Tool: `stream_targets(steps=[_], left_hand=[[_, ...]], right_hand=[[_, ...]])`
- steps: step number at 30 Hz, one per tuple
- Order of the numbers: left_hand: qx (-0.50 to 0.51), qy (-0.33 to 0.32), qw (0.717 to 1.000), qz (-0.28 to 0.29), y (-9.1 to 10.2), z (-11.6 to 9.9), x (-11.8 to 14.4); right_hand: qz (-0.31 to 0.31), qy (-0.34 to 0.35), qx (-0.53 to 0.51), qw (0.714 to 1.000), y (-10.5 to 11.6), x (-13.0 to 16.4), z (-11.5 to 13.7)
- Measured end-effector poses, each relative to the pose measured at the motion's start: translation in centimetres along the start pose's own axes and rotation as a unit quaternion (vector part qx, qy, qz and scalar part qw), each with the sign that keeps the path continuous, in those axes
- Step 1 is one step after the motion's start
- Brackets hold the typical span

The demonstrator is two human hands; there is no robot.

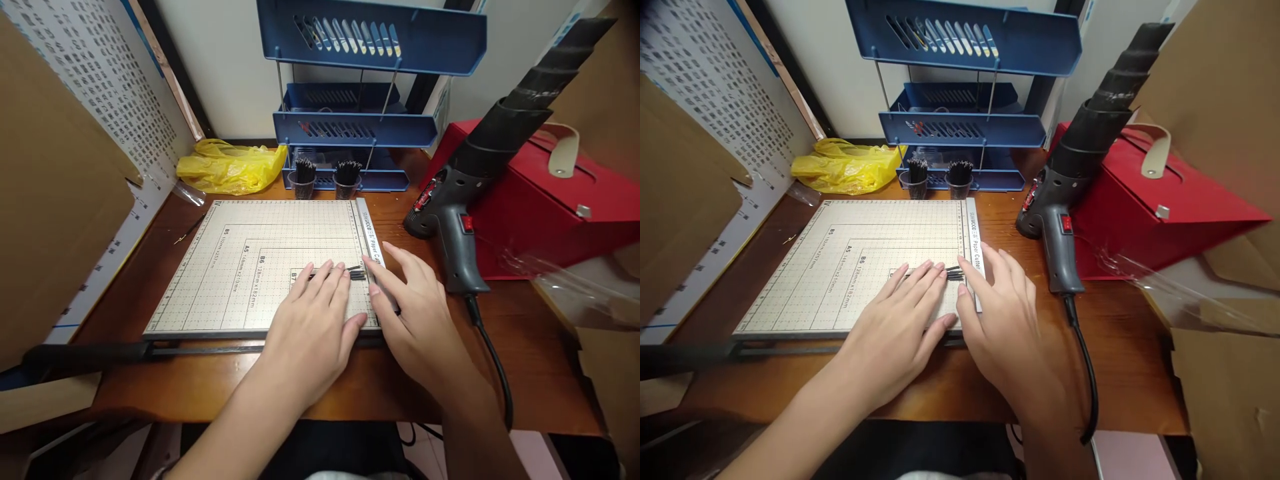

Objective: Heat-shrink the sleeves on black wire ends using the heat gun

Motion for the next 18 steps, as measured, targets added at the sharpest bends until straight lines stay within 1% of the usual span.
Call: stream_targets(steps=[5,10,15,18], left_hand=[[0.011,0.011,1.0,0.019,-0.4,0.1,0.0],[0.022,0.017,0.999,0.016,-0.6,-0.2,-0.1],[0.044,-0.019,0.999,0.017,-1.1,-0.4,-0.3],[0.045,-0.028,0.998,0.016,-1.3,-0.4,-0.3]], right_hand=[[0.009,0.002,0.032,0.999,-0.5,0.2,0.5],[0.0,-0.005,0.059,0.998,-0.8,1.2,0.8],[-0.033,-0.028,0.056,0.997,-1.6,1.9,1.0],[-0.071,-0.027,0.056,0.995,-2.1,1.9,1.1]])
Point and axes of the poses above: each hand's wrist, its own x-axis away from the middle knuckle, its own y-axis out of the back of the hand, z = x × y, the point moved 2 cm from there along -x, towards the middle knuckle, and after that the axes turned 12 degrees about x, right-handed, at the moved point
